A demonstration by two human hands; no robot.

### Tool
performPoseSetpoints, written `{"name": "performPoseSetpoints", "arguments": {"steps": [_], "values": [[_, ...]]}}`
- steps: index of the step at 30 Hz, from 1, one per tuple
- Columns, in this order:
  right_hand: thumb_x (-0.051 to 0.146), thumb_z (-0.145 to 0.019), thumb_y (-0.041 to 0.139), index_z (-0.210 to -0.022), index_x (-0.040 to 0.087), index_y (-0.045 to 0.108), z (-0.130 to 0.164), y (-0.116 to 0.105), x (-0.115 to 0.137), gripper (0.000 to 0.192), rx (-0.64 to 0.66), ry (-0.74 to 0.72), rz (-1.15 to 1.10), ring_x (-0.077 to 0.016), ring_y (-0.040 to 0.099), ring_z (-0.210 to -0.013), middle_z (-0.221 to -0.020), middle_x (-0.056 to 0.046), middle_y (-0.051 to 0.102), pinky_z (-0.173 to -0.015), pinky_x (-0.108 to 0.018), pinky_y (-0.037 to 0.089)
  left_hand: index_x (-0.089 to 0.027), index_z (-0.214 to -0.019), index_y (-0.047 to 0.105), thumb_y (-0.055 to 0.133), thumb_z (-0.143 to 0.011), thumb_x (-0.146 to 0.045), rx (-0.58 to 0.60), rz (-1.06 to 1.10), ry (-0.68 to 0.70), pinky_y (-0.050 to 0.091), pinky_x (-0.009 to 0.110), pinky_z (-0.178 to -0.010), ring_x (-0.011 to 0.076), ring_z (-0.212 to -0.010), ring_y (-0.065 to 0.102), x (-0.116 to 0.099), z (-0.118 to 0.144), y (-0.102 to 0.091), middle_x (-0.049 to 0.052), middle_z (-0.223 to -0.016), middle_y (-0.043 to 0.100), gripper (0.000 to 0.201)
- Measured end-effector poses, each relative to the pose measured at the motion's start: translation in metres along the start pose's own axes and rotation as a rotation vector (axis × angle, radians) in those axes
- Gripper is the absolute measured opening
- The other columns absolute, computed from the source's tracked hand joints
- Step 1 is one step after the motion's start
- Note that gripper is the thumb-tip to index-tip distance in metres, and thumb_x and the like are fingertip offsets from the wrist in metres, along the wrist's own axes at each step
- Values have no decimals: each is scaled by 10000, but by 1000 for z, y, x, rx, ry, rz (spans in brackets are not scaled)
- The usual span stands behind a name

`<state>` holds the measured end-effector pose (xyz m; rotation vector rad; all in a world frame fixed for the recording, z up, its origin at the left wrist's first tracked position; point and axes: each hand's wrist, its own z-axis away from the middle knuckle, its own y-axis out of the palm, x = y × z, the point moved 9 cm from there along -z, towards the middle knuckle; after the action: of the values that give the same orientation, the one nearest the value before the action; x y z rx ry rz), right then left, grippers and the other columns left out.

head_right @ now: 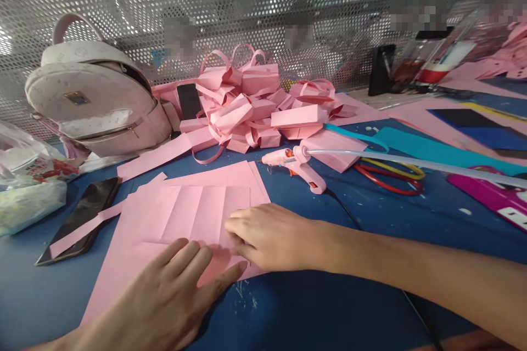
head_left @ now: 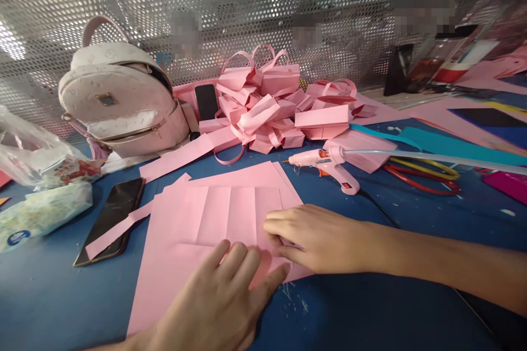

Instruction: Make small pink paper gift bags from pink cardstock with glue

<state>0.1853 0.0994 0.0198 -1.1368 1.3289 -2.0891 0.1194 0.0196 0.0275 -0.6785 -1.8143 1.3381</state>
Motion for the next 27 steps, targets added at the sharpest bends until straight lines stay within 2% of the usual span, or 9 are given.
{"name": "performPoseSetpoints", "arguments": {"steps": [5,8,10,13,17,20,23,25,27], "values": [[173,-971,509,-762,201,523,2,-2,4,211,-18,-15,22,-187,618,-738,-791,-9,624,-571,-280,302,-266,-1525,399,587,-945,-388,73,-48,21,433,402,-843,265,-941,587,-6,-5,3,83,-1071,680,622],[168,-976,504,-753,197,524,3,-4,6,226,-39,-22,24,-176,599,-702,-767,-2,607,-565,-278,304,-261,-1511,408,547,-973,-295,37,-53,30,468,413,-859,269,-979,606,-10,-6,-2,85,-1083,680,557],[164,-975,507,-747,195,525,4,-6,5,230,-64,-27,12,-171,587,-694,-755,0,603,-580,-275,312,-182,-1468,454,502,-975,-185,-14,-51,29,504,396,-780,260,-903,634,-10,-4,-5,93,-1039,687,496],[166,-979,489,-718,195,504,3,-10,0,263,-119,-8,-39,-166,564,-705,-722,4,588,-612,-268,322,-39,-1253,596,444,-926,-40,-108,-75,0,527,370,-641,245,-759,655,-5,0,-10,132,-954,695,361],[163,-970,469,-678,194,470,4,-18,0,294,-199,4,-150,-136,493,-635,-663,23,555,-590,-257,313,-73,-943,684,437,-938,-6,-275,-112,-17,562,369,-630,221,-686,655,7,10,-22,102,-802,696,256],[173,-982,451,-737,186,533,8,-25,6,259,-260,5,-260,-126,492,-610,-666,25,576,-587,-254,328,-133,-863,689,485,-974,-56,-371,-15,-77,568,375,-741,219,-817,665,27,22,-39,72,-841,697,244],[210,-990,456,-830,193,571,14,-37,13,197,-368,-30,-287,-131,481,-611,-697,27,566,-593,-260,354,-208,-824,719,532,-985,-128,-498,180,-276,532,410,-876,255,-1078,612,65,44,-61,87,-1101,656,259],[218,-985,468,-920,202,577,18,-49,19,128,-496,-96,-272,-157,550,-755,-861,-10,604,-707,-279,430,-228,-748,726,522,-989,-142,-539,396,-422,504,425,-958,260,-1165,579,96,60,-67,86,-1169,610,327],[244,-978,494,-1043,217,564,23,-64,19,99,-663,-136,-259,-203,571,-1014,-1083,-60,592,-903,-338,452,-218,-750,734,567,-981,-191,-486,728,-452,538,346,-864,224,-1019,636,118,68,-60,80,-1049,649,287]]}}
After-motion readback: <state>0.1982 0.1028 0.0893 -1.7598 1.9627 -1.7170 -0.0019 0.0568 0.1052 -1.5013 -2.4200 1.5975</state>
